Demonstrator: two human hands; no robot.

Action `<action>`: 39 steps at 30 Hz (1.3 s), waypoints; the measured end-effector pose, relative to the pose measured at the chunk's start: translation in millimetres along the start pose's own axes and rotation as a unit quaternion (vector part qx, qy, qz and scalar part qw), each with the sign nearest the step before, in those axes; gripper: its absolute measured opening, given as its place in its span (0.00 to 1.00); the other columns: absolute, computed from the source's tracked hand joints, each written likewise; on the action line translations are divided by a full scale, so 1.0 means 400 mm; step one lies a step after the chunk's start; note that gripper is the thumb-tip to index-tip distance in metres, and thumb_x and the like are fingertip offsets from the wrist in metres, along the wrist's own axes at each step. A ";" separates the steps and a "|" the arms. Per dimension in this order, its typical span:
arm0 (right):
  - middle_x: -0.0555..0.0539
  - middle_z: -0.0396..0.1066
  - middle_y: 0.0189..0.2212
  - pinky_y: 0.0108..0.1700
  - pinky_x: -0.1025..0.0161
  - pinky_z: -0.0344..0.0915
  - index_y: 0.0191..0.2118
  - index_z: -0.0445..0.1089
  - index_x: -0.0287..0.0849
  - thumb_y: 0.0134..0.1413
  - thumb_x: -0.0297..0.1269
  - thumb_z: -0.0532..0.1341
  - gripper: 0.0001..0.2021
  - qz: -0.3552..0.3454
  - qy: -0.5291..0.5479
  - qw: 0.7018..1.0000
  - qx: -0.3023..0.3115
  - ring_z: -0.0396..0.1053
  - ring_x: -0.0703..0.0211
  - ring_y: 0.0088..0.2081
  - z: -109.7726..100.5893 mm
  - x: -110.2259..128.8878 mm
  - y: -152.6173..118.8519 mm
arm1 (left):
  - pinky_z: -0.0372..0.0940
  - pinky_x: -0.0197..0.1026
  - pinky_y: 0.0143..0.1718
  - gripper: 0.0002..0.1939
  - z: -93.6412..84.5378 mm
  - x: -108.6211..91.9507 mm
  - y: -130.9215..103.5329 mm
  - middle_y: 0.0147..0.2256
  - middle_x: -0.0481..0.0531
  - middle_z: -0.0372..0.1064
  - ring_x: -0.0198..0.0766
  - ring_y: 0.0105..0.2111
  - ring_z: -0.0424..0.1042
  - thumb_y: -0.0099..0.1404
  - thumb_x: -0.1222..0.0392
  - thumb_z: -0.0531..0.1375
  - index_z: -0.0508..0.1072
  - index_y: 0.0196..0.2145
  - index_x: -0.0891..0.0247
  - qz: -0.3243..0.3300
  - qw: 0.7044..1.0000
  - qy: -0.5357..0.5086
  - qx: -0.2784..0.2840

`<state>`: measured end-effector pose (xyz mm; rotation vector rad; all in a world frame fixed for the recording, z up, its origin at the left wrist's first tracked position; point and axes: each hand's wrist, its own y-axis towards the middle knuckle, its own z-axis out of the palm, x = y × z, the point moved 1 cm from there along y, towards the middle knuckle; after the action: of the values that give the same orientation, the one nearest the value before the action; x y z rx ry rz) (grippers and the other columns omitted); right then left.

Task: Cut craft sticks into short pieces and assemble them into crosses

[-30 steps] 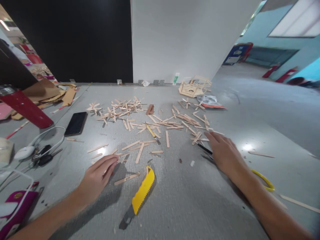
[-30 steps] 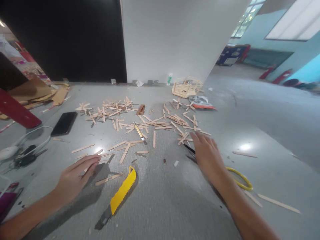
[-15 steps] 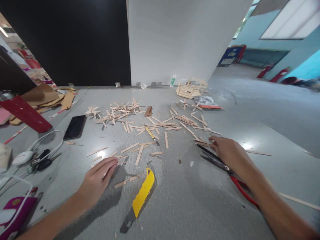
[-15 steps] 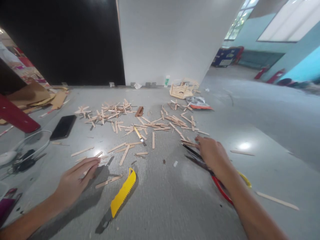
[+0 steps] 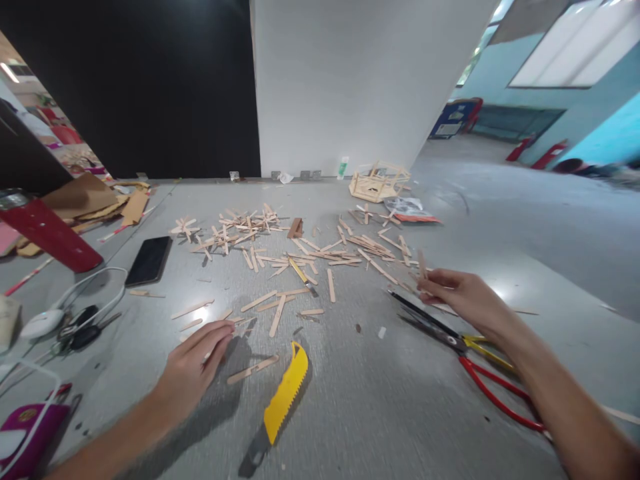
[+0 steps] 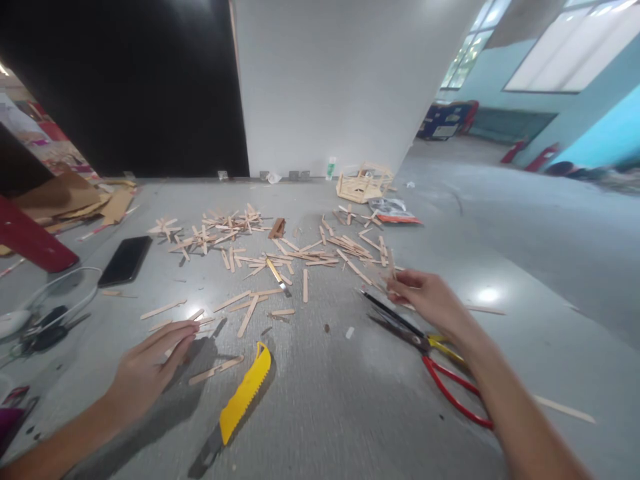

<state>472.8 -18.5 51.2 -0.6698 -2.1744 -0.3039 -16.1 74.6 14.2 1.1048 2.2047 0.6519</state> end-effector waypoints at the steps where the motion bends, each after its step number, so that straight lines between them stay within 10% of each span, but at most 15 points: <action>1: 0.42 0.78 0.28 0.37 0.55 0.75 0.31 0.75 0.43 0.46 0.59 0.69 0.22 0.003 0.028 1.000 0.012 0.77 0.48 0.33 0.008 0.009 -0.005 | 0.79 0.39 0.49 0.11 0.000 0.000 0.000 0.43 0.51 0.84 0.38 0.41 0.84 0.79 0.60 0.55 0.78 0.46 0.59 -0.001 1.000 -0.002 0.002; 16: 0.48 0.73 0.26 0.37 0.58 0.68 0.29 0.75 0.43 0.37 0.66 0.75 0.29 -0.024 0.110 0.991 0.074 0.69 0.54 0.30 0.050 0.094 -0.059 | 0.79 0.36 0.49 0.11 0.005 -0.001 -0.002 0.42 0.51 0.84 0.38 0.40 0.85 0.79 0.59 0.55 0.78 0.46 0.60 0.001 1.000 0.000 -0.012; 25: 0.51 0.72 0.24 0.36 0.56 0.70 0.37 0.78 0.43 0.47 0.56 0.71 0.20 -0.062 0.111 0.959 0.255 0.71 0.56 0.27 0.137 0.098 -0.100 | 0.80 0.39 0.47 0.12 0.001 0.004 -0.002 0.43 0.51 0.84 0.40 0.40 0.85 0.78 0.59 0.54 0.78 0.46 0.56 -0.011 1.000 0.001 -0.005; 35: 0.44 0.79 0.25 0.30 0.55 0.73 0.42 0.78 0.43 0.58 0.59 0.64 0.22 -0.105 0.023 0.985 0.137 0.76 0.51 0.24 0.117 0.077 -0.097 | 0.80 0.36 0.48 0.12 0.004 -0.004 0.006 0.43 0.53 0.84 0.38 0.41 0.85 0.80 0.59 0.54 0.78 0.46 0.59 -0.002 1.000 -0.008 -0.012; 39: 0.39 0.84 0.43 0.48 0.47 0.78 0.47 0.80 0.45 0.67 0.43 0.55 0.17 -0.240 -0.144 0.959 0.044 0.83 0.43 0.42 0.120 0.076 -0.064 | 0.80 0.35 0.46 0.14 0.004 -0.002 0.016 0.41 0.52 0.84 0.37 0.39 0.85 0.81 0.55 0.53 0.78 0.44 0.60 0.002 1.000 -0.001 -0.019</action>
<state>411.8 -8.1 44.5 -0.1276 -2.6024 -0.3746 -11.3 77.6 17.5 1.0904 2.1794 0.6922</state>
